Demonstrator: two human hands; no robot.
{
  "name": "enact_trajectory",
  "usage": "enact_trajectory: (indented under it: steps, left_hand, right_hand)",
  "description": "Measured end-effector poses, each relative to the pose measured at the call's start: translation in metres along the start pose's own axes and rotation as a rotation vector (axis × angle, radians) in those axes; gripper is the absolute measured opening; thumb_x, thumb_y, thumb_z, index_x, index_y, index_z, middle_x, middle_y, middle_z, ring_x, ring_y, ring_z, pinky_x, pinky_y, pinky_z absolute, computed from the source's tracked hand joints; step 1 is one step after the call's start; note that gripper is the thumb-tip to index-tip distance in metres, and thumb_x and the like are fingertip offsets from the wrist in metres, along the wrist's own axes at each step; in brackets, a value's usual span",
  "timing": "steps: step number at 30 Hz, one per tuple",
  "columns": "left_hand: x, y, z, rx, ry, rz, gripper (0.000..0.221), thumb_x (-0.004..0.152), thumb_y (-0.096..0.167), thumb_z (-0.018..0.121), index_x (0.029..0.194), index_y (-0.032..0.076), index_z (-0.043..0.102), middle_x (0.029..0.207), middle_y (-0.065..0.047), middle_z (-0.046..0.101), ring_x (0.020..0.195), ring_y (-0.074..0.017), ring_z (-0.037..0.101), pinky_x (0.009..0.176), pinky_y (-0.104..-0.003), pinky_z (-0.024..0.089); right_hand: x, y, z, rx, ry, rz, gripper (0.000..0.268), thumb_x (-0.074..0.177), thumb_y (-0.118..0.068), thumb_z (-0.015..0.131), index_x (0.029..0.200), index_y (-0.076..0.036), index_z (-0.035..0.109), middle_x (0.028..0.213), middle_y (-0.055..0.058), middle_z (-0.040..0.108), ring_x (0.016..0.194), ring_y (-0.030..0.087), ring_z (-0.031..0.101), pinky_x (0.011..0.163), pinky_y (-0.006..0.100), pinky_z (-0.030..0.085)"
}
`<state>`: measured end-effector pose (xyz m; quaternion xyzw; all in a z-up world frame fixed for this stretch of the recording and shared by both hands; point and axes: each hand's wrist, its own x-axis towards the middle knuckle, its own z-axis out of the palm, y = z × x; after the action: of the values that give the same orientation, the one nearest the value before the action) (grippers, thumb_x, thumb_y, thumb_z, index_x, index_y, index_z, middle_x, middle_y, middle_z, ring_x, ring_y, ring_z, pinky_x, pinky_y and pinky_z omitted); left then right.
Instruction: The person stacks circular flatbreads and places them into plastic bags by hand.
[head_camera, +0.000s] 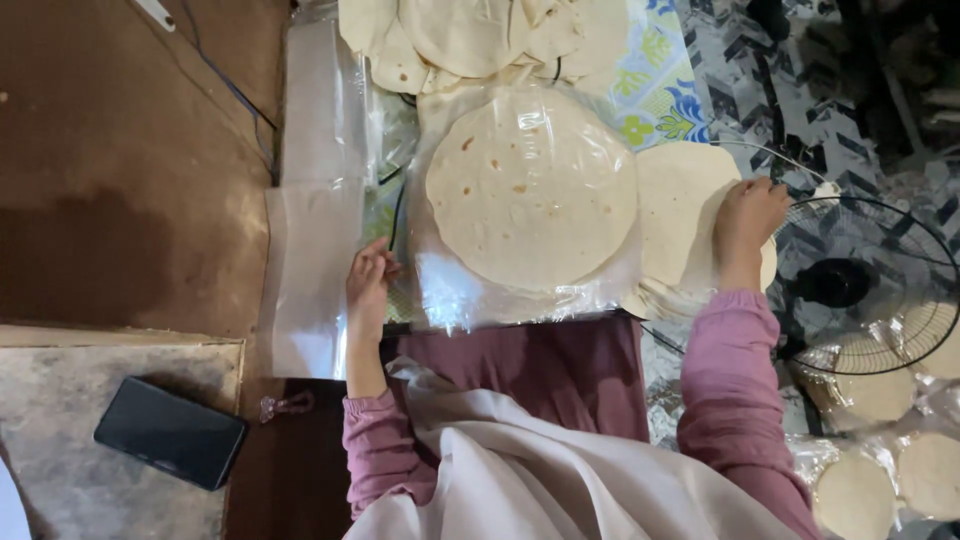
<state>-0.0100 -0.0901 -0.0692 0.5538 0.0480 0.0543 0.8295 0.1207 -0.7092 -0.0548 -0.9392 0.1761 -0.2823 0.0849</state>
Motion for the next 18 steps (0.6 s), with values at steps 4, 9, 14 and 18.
enact_trajectory:
  steps: [4,9,14,18]
  left_hand:
    - [0.001,-0.003,-0.007,-0.082,-0.013,0.004,0.045,0.104,0.029,0.061,0.142,0.004,0.054,0.114,-0.003,0.060,0.102,-0.0148,0.060,0.095,-0.033,0.049]
    - [0.004,-0.011,-0.011,-0.142,-0.014,-0.006,0.044,0.106,0.032,0.059,0.141,0.006,0.054,0.114,-0.003,0.060,0.103,-0.0144,0.060,0.096,-0.033,0.048]
    - [0.005,-0.012,-0.010,-0.184,-0.024,-0.001,0.044,0.106,0.032,0.059,0.141,0.006,0.055,0.113,-0.003,0.060,0.102,-0.0145,0.060,0.097,-0.033,0.049]
    - [0.005,-0.013,-0.011,-0.185,-0.010,0.018,0.041,0.106,0.030,0.058,0.140,0.006,0.055,0.112,-0.004,0.061,0.101,-0.0151,0.060,0.096,-0.034,0.049]
  right_hand:
    - [0.003,0.017,0.015,0.019,-0.017,0.117,0.034,0.098,-0.028,0.062,0.104,0.004,0.070,0.109,0.033,0.063,0.107,0.054,0.056,0.085,0.065,0.043]
    - [-0.001,0.013,0.014,-0.035,0.029,0.080,0.035,0.105,-0.030,0.062,0.107,0.004,0.069,0.108,0.031,0.066,0.104,0.051,0.059,0.088,0.059,0.046]
    - [0.010,0.010,-0.004,0.185,-0.143,0.269,0.042,0.103,-0.040,0.064,0.106,0.001,0.068,0.104,0.028,0.068,0.102,0.049,0.063,0.090,0.057,0.046]
    - [0.019,0.036,0.025,0.236,-0.210,0.336,0.048,0.099,-0.046,0.065,0.108,0.001,0.067,0.105,0.029,0.068,0.103,0.049,0.063,0.087,0.054,0.048]
